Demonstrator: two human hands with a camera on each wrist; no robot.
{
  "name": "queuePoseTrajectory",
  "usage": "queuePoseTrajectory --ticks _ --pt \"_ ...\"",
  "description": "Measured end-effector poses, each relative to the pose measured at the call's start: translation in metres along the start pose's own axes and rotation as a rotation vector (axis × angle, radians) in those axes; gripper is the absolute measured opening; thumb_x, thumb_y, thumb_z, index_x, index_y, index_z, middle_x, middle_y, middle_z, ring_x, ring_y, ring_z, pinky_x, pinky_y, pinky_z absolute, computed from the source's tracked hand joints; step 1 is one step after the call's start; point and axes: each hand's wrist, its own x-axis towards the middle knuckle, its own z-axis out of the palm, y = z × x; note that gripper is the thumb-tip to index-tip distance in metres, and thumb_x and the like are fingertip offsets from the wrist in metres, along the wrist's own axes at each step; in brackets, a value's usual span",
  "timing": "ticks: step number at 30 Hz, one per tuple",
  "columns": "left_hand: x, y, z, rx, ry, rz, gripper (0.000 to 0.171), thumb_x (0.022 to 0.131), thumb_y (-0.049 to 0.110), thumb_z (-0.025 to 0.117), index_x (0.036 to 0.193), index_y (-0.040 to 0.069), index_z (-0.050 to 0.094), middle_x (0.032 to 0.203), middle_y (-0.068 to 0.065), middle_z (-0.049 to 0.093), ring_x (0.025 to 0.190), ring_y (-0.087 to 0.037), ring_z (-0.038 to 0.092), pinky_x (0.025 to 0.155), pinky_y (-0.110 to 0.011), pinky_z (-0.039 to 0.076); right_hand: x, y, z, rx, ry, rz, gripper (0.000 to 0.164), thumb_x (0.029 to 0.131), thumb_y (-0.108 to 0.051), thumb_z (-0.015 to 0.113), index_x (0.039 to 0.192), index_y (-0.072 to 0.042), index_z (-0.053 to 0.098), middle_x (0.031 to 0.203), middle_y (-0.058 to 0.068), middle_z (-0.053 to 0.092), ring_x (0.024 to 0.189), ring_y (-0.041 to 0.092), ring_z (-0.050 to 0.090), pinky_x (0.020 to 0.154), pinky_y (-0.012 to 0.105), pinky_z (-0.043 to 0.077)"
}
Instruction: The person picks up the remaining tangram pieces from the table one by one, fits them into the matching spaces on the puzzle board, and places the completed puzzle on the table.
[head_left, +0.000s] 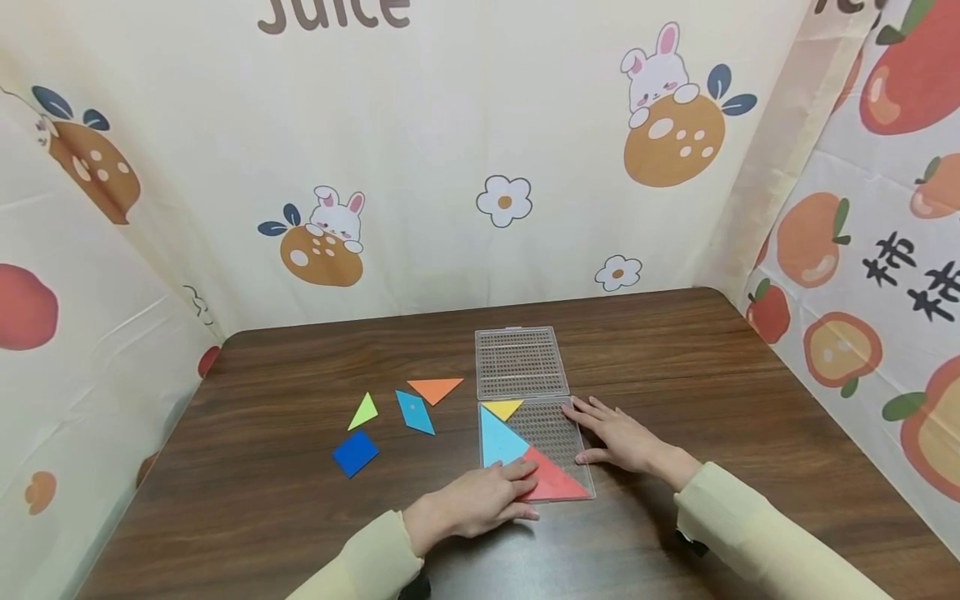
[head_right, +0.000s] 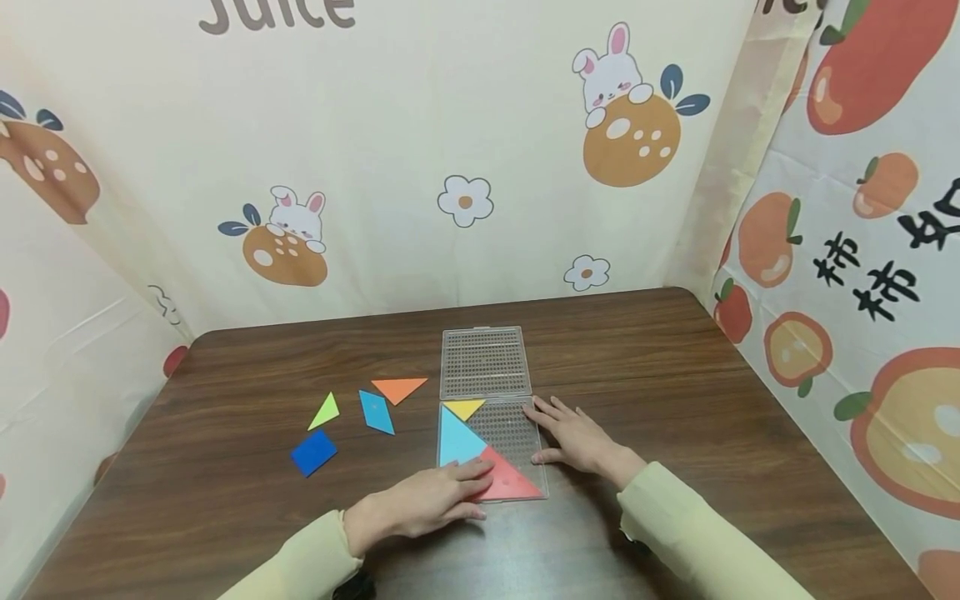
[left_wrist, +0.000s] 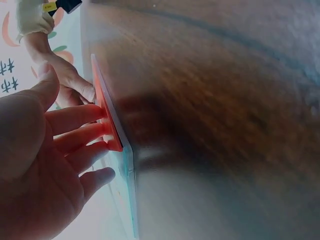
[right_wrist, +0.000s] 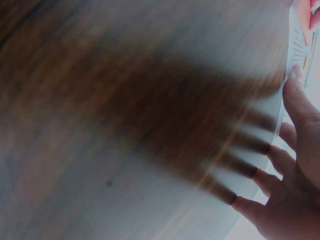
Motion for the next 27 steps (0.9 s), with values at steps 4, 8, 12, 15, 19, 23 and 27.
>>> queuePoseTrajectory --ticks 4,8,12,15,19,23,27 --pt "-0.0008 0.0007 0.0000 -0.013 -0.010 0.006 0.055 0.092 0.045 0.036 0.131 0.005 0.043 0.140 -0.008 0.031 0.127 -0.019 0.028 0.099 -0.036 0.029 -0.0002 0.0010 0.0005 -0.004 0.018 -0.017 0.071 0.078 -0.041 0.062 0.134 -0.005 0.037 0.138 0.020 0.030 0.124 0.044 0.024 0.088 0.064 0.025" --pt "-0.0015 0.0004 0.0000 -0.027 -0.003 0.010 0.054 0.093 0.044 0.036 0.130 0.005 0.044 0.140 -0.008 0.032 0.126 -0.021 0.030 0.098 -0.035 0.030 0.0002 0.0013 0.0011 -0.002 0.012 -0.011 0.072 0.077 -0.039 0.063 0.135 -0.007 0.036 0.139 0.019 0.030 0.125 0.043 0.024 0.088 0.063 0.025" --pt "-0.0016 -0.0006 -0.0006 -0.039 0.012 0.007 0.053 0.093 0.043 0.037 0.129 0.005 0.045 0.139 -0.007 0.034 0.125 -0.020 0.033 0.097 -0.033 0.032 0.0008 0.0014 0.0013 0.001 -0.003 0.003 0.072 0.078 -0.039 0.063 0.136 -0.008 0.035 0.140 0.017 0.028 0.126 0.041 0.022 0.090 0.063 0.024" --pt "-0.0014 -0.0004 -0.0018 -0.046 0.025 0.006 0.053 0.093 0.042 0.037 0.129 0.004 0.045 0.138 -0.007 0.035 0.124 -0.019 0.034 0.096 -0.031 0.033 0.0012 0.0018 0.0020 -0.004 -0.008 0.005 0.072 0.078 -0.039 0.062 0.136 -0.008 0.034 0.140 0.017 0.028 0.126 0.041 0.022 0.090 0.063 0.024" --pt "-0.0013 -0.0004 -0.0027 -0.041 0.050 -0.016 0.055 0.093 0.043 0.036 0.130 0.003 0.044 0.137 -0.008 0.037 0.125 -0.018 0.033 0.097 -0.030 0.032 0.0014 0.0018 0.0023 -0.007 -0.008 0.007 0.071 0.079 -0.040 0.062 0.136 -0.008 0.035 0.140 0.016 0.028 0.126 0.040 0.022 0.090 0.062 0.025" --pt "-0.0028 -0.0024 -0.0019 -0.009 0.072 -0.068 0.058 0.092 0.045 0.036 0.130 0.002 0.042 0.136 -0.010 0.037 0.124 -0.021 0.035 0.096 -0.032 0.033 0.0012 0.0015 0.0015 -0.001 -0.002 0.001 0.071 0.078 -0.039 0.062 0.136 -0.008 0.035 0.140 0.017 0.028 0.126 0.041 0.023 0.090 0.062 0.025" --pt "-0.0045 -0.0046 -0.0014 0.020 0.078 -0.113 0.059 0.092 0.046 0.036 0.130 0.002 0.042 0.136 -0.010 0.037 0.124 -0.021 0.035 0.096 -0.035 0.033 0.0007 0.0018 0.0009 -0.014 0.006 -0.008 0.071 0.078 -0.040 0.062 0.135 -0.007 0.036 0.139 0.018 0.030 0.125 0.042 0.024 0.088 0.063 0.026"
